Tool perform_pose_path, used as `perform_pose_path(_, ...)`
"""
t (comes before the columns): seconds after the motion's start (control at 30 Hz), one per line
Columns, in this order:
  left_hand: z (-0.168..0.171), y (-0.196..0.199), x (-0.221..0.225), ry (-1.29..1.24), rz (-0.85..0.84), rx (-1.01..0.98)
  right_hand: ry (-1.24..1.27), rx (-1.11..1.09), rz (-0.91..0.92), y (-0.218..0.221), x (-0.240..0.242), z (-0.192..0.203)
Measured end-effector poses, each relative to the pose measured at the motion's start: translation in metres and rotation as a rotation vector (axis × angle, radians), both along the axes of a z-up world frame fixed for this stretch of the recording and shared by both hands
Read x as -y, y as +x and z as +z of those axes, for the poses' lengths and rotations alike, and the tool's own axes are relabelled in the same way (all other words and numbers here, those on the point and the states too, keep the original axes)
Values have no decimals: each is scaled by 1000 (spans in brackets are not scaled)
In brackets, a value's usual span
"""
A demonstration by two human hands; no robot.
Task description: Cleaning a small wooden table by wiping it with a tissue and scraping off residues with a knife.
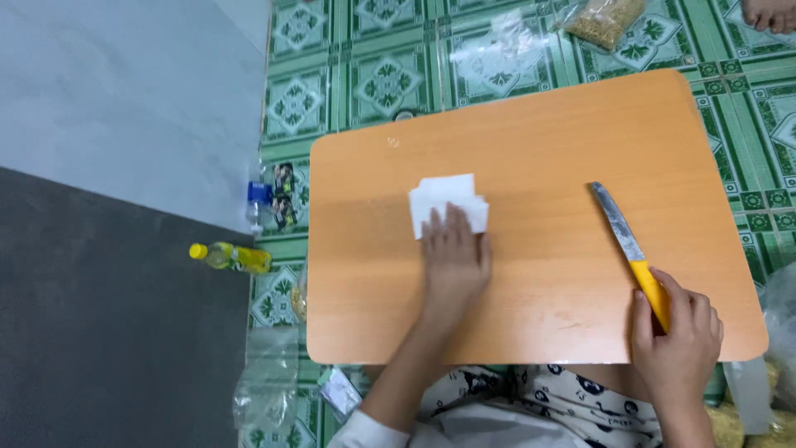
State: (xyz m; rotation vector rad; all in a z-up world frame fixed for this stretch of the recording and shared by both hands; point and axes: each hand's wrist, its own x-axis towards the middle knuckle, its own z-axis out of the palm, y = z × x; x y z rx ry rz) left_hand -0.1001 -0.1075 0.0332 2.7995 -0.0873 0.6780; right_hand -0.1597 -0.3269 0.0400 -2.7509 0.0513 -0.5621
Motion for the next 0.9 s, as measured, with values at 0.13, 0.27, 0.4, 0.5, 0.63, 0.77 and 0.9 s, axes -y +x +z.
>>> perform_pose_path(0.13, 10, 1, 8, -75, -34, -25, -28, 32, 21, 1, 1, -4)
perform_pose_path(0.27, 5, 0, -11, -49, -74, 111, -14, -23, 14, 1, 0, -1)
perform_pose_path(0.4, -23, -5, -78, 219, -41, 133, -8, -29, 14, 2, 1, -2)
perform_pose_path(0.5, 10, 11, -115, -31, 408, -317, -17, -15, 11, 1, 2, -4)
perform_pose_path(0.63, 14, 14, -118, -103, 396, -172, -12, 5, 16, 2, 1, -3)
perform_pose_path(0.77, 20, 4, -93, -173, 311, -243, -34, 3, 15, 2, 1, -3)
perform_pose_path(0.9, -23, -21, -62, 51, -57, -14, -82, -96, -28, 2, 5, -8)
